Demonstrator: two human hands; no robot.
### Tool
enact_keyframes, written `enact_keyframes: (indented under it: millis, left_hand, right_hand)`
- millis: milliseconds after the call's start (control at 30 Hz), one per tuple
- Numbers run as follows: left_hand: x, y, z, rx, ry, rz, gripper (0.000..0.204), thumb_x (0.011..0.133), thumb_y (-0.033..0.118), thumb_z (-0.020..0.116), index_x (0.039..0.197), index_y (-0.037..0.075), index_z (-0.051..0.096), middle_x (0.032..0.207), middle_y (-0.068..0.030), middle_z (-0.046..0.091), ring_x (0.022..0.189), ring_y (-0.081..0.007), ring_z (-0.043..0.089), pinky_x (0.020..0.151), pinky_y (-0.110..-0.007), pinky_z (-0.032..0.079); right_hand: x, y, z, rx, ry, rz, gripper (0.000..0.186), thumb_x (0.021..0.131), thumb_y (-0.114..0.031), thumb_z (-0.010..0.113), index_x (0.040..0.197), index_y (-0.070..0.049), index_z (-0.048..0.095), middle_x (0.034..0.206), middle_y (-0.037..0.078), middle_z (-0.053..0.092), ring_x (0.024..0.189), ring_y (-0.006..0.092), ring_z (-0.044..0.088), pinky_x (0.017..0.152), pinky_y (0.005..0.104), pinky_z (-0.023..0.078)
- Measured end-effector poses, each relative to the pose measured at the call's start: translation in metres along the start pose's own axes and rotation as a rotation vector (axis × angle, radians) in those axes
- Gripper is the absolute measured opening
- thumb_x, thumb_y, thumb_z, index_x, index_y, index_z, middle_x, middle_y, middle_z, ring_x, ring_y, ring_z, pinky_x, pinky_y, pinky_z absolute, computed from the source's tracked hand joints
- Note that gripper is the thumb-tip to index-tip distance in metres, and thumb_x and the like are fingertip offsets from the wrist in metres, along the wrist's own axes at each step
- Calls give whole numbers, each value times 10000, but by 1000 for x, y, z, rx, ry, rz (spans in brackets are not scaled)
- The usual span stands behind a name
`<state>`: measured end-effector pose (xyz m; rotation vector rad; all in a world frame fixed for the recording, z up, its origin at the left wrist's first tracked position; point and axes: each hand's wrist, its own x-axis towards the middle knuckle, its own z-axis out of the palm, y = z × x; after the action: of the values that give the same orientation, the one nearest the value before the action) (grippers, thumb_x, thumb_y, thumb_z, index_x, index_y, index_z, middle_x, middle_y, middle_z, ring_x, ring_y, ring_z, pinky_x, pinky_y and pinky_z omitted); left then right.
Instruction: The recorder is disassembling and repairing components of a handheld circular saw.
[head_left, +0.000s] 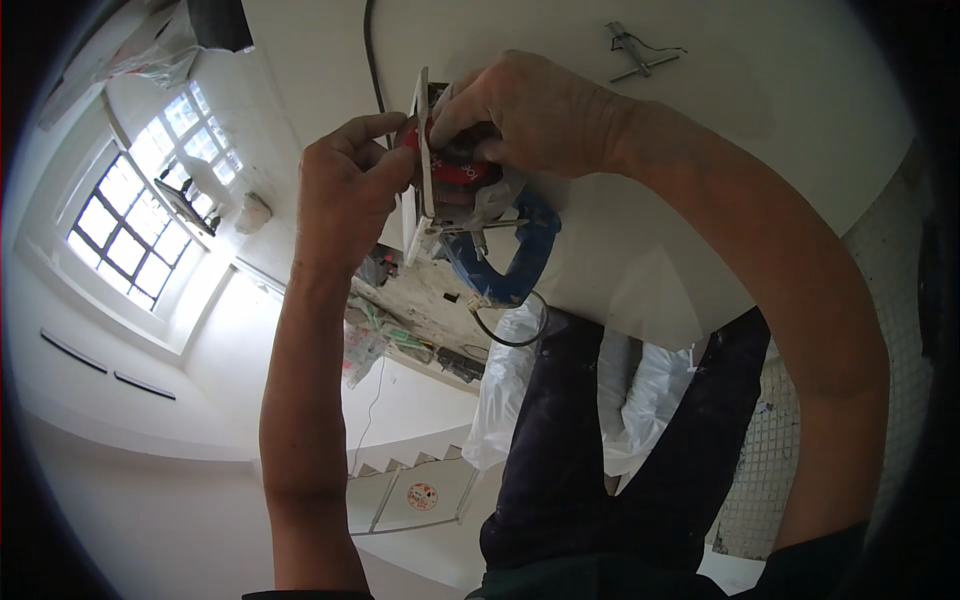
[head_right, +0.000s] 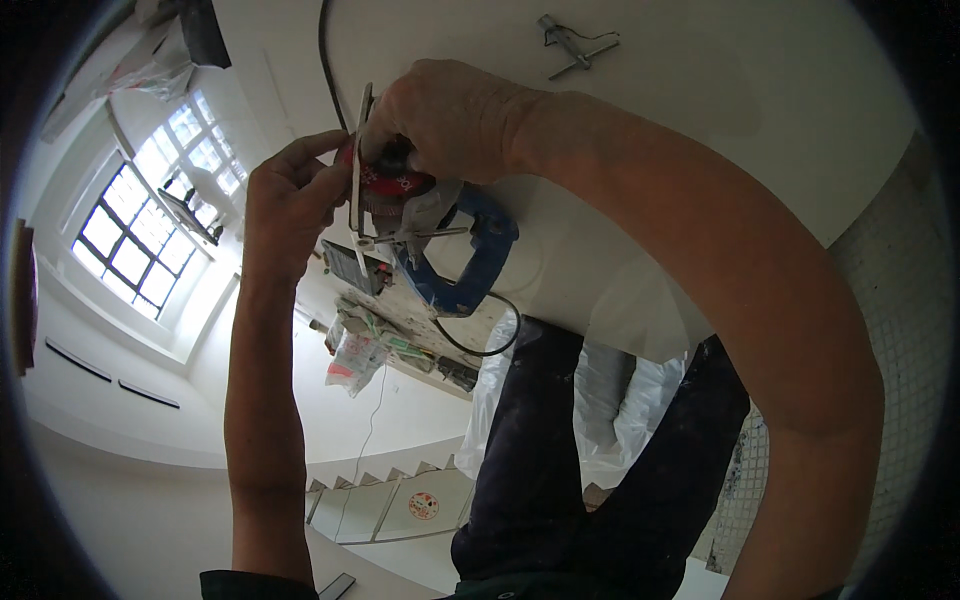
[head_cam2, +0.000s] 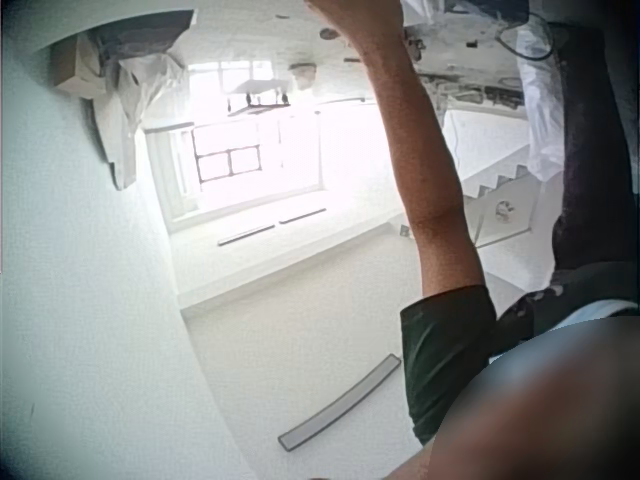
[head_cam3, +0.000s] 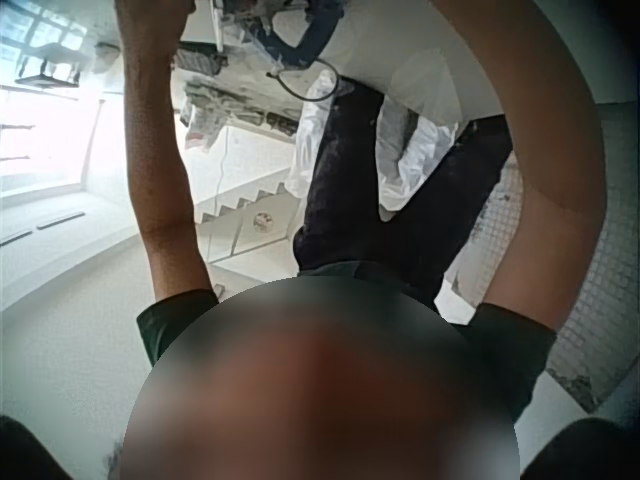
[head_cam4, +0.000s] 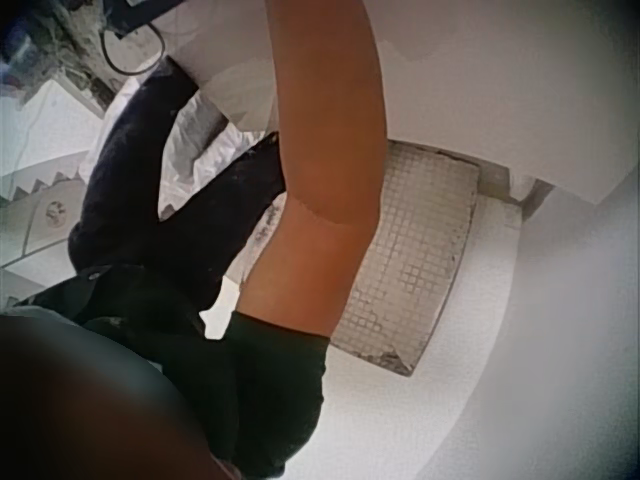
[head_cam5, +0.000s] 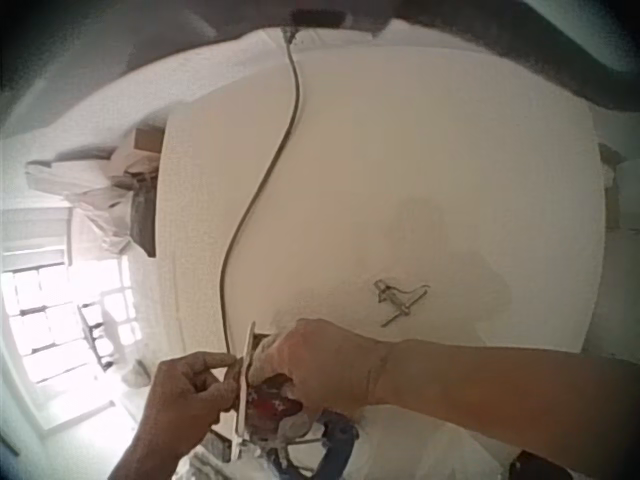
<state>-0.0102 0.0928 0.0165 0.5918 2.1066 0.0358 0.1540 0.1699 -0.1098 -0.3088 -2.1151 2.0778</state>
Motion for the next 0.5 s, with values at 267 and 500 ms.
enact_keyframes:
  millis: [267,500]
  left_hand:
    - [-1,-2,-1,0,-5,15,404,861,100,678,1200,-118,646,688,-51,687,582,-51,548,550,-226,437]
    - [-2,-4,1,27,20,35,398,843,108,680,1169,-119,661,660,-23,657,558,-49,535,527,-231,430]
  right_hand:
    - [-4,-3,1,57,24,40,324,788,18,724,1099,-63,765,1070,142,690,970,273,685,940,361,546]
    - [-1,-7,2,182,-22,200,314,805,-29,728,1117,-48,757,1051,134,712,974,266,690,953,356,542]
